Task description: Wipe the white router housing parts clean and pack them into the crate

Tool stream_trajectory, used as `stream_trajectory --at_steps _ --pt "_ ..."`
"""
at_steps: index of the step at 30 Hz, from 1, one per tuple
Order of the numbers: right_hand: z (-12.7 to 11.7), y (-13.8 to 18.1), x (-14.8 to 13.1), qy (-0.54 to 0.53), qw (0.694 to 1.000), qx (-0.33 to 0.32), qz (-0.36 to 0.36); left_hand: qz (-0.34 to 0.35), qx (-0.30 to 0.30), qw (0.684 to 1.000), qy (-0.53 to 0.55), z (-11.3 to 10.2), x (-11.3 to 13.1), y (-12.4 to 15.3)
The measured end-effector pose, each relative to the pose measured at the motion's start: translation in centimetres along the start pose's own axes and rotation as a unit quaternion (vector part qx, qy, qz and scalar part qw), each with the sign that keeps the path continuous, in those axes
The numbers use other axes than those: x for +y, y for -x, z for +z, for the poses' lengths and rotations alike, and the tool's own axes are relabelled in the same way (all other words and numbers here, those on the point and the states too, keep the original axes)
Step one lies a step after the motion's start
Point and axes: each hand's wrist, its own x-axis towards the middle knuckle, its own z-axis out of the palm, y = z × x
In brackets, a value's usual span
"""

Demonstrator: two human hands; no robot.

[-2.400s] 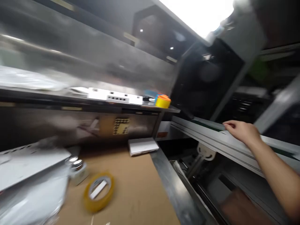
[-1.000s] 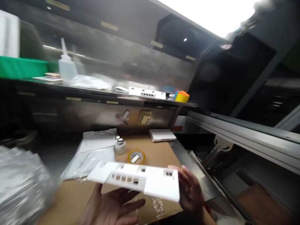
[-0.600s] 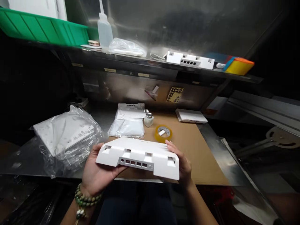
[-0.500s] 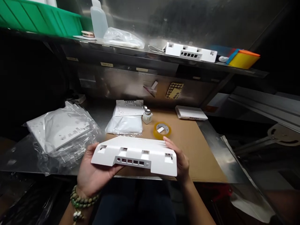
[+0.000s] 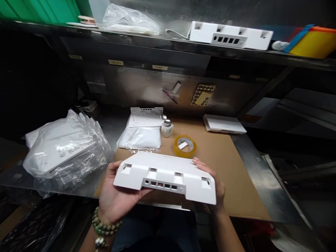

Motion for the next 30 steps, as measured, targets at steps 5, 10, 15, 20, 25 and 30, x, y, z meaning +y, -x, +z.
stream_trajectory --at_steps 5,10,15,20,25,30 --pt "1.2 0.3 0.9 -0.055 0.998 0.017 0.024 -0.033 0.004 0.999 0.017 -0.1 0.1 -0.5" --pt "1.8 -0.7 1.7 -0.039 0.998 -0.050 -0.006 -0.060 0.111 0.992 0.030 -0.8 1.1 -0.5" --pt "0.6 -6.7 5.5 0.231 0.956 -0.179 0.027 -0.014 0.251 0.967 0.045 -1.9 3.6 0.6" --pt "1.5 -13.0 9.9 0.316 0.889 -0.318 0.096 0.033 0.298 0.954 0.003 -2.7 5.8 2.3" --pt "2.7 -14.5 10.1 0.355 0.849 -0.366 0.136 0.082 0.319 0.944 0.001 -4.0 6.9 3.9" --pt "2.5 -16.8 8.0 0.348 0.888 -0.261 0.149 0.105 0.323 0.940 -0.011 -5.4 7.4 4.4"
